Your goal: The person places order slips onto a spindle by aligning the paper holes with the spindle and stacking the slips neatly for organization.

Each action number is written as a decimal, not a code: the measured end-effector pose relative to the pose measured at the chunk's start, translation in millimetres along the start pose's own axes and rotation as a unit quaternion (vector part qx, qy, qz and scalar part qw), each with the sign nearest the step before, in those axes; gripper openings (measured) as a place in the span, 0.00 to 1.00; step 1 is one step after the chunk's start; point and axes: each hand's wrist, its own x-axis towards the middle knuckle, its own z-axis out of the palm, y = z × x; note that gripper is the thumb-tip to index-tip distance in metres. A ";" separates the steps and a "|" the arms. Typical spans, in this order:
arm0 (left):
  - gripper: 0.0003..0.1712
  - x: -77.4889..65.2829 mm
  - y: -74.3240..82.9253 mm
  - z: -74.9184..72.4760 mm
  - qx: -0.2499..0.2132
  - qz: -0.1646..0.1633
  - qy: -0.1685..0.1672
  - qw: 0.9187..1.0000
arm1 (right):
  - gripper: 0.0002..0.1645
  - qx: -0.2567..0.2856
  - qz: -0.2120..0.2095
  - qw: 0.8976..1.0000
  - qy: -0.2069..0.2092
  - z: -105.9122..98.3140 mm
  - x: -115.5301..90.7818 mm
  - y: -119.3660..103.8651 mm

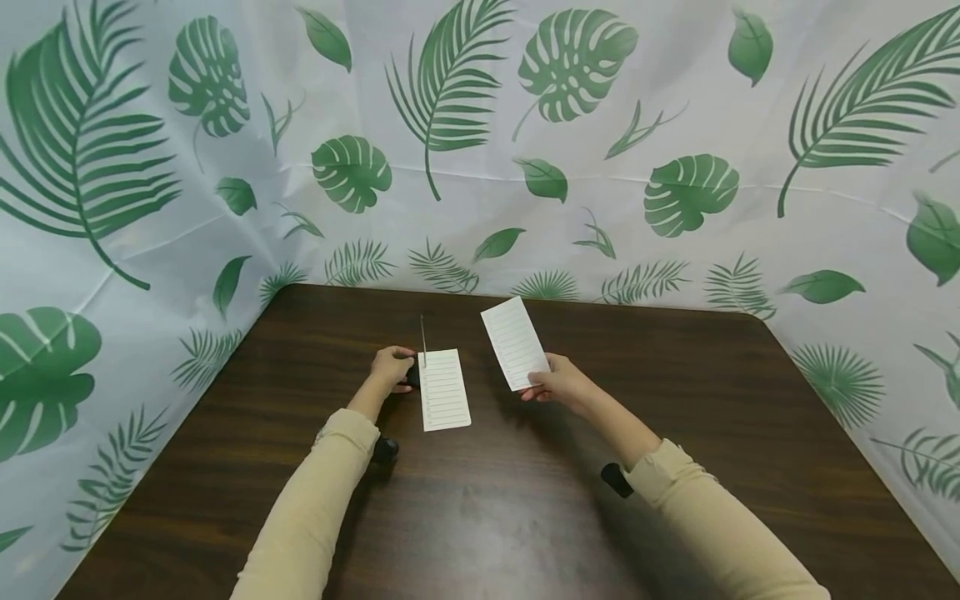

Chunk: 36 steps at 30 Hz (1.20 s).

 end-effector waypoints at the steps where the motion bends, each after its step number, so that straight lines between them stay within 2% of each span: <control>1: 0.17 -0.4 0.8 -0.6 0.001 -0.004 0.011 1.000 | 0.22 0.001 -0.003 1.000 0.002 1.9 -0.8 -1.3; 4: 0.17 -6.2 5.8 -4.1 0.003 0.005 0.033 0.999 | 0.22 0.008 -0.010 1.000 0.010 6.9 -3.5 -4.8; 7: 0.17 -11.0 13.5 -7.5 0.010 0.022 0.041 0.999 | 0.22 0.013 -0.016 1.000 0.016 10.0 -6.1 -8.3; 16: 0.17 -30.9 31.2 -15.6 0.005 0.082 0.020 0.996 | 0.20 0.017 -0.044 0.999 0.023 17.1 -13.2 -15.3; 22: 0.23 -48.5 38.2 -17.1 0.004 0.124 0.007 0.992 | 0.20 0.025 -0.057 0.998 0.014 21.9 -20.8 -18.4; 26: 0.21 -58.3 44.2 -9.9 -0.018 0.154 -0.017 0.988 | 0.20 0.032 -0.061 0.998 0.003 25.4 -27.4 -21.7; 29: 0.21 -63.5 47.9 -2.2 -0.042 0.171 -0.049 0.983 | 0.20 0.040 -0.060 0.997 -0.005 29.9 -31.5 -23.8; 33: 0.23 -68.5 52.6 8.5 -0.063 0.176 -0.087 0.979 | 0.19 0.051 -0.063 0.997 -0.008 35.2 -34.5 -25.4; 36: 0.23 -71.1 56.9 16.0 -0.071 0.172 -0.102 0.977 | 0.18 0.056 -0.067 0.996 -0.010 37.6 -35.0 -26.4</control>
